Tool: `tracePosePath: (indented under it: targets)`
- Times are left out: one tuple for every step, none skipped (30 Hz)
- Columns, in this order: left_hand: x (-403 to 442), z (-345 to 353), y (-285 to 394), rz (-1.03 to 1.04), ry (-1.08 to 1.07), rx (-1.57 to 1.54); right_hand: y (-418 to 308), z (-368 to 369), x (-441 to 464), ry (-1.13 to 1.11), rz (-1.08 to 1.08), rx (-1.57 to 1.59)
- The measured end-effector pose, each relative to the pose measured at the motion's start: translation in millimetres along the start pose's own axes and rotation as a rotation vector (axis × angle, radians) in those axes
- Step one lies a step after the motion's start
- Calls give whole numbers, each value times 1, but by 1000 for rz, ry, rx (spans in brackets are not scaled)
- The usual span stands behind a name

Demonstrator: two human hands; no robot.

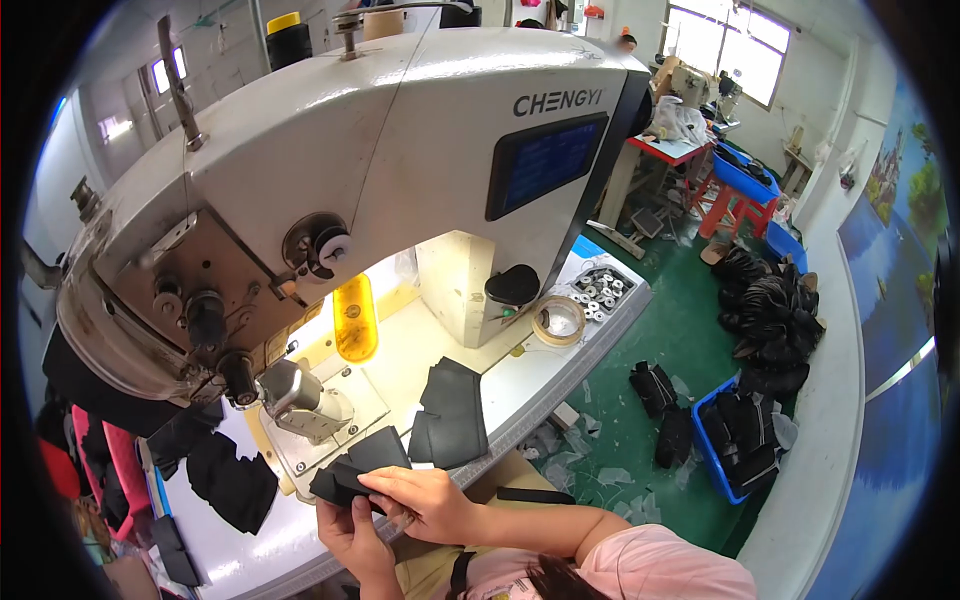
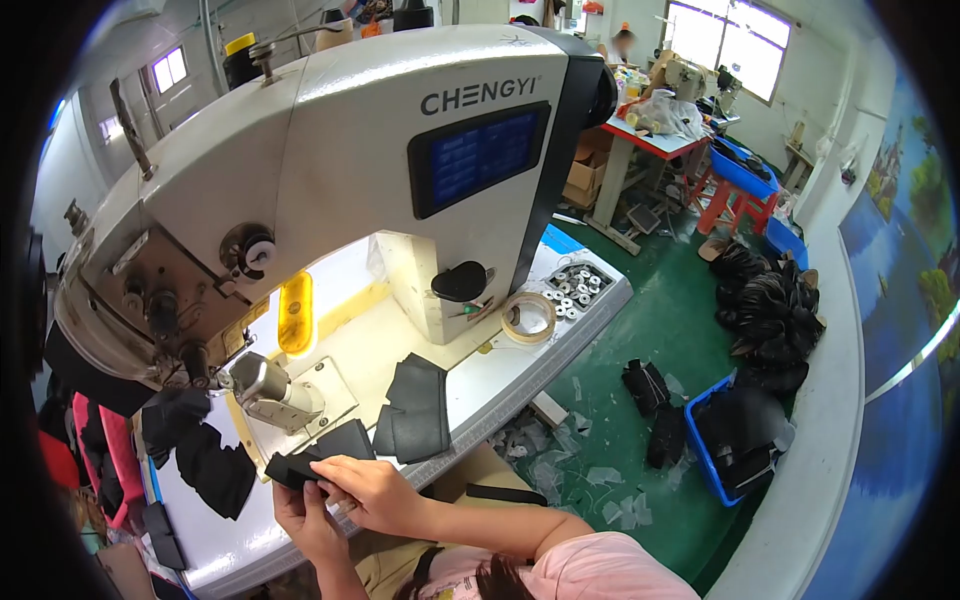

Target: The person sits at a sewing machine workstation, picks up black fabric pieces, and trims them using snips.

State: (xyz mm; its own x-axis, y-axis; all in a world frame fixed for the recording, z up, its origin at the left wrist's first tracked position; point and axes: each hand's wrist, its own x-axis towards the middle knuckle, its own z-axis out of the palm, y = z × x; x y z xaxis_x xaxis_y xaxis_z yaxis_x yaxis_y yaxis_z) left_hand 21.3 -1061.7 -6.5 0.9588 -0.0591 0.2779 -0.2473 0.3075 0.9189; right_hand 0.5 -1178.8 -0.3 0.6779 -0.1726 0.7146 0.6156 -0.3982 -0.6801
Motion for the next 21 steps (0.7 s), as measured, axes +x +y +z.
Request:
tracePosePath:
  targets:
    - [0,0,-2,-4,20,-12,0,0,-1,10,25,24]
    - [0,1,-4,-8,20,-19,1,1,-1,18,51,49]
    - [1,1,-5,-11,23,-25,2,2,-2,23,78,75]
    - [2,3,-2,-16,36,-27,5,0,-1,24,95,89]
    - [3,7,5,-10,53,47,5,-5,3,19,109,46]
    - [3,8,11,-41,64,77,4,-10,6,8,128,14]
    - [3,8,14,-39,64,84,3,-14,8,11,107,-57]
    - [4,7,15,-34,67,90,3,-16,10,13,81,-126]
    - [5,5,13,-30,63,129,4,-16,10,8,81,-138]
    - [5,3,11,-24,54,166,5,-13,10,9,76,-154]
    - [4,3,10,-69,52,89,6,-8,8,-33,75,-124]
    - [4,4,9,-84,39,38,6,-4,7,-67,72,-105]
    - [4,4,7,-84,40,4,6,-2,7,-95,67,-92]
    - [5,4,6,-84,37,-32,7,-1,7,-120,61,-82]
    - [7,3,5,-90,32,-48,5,-1,8,-152,101,-69]
    - [7,1,4,-100,27,-64,6,-1,8,-155,82,-62]
    - [6,0,3,-112,24,-81,9,0,8,-159,65,-57]
    - [6,-1,4,-137,29,-95,10,1,7,-163,50,-52]
    - [6,-1,4,-161,32,-110,6,0,10,-161,19,-84]
    - [6,-1,5,-185,34,-127,5,0,10,-164,26,-79]
    - [7,0,6,-170,34,-102,4,0,11,-166,35,-75]
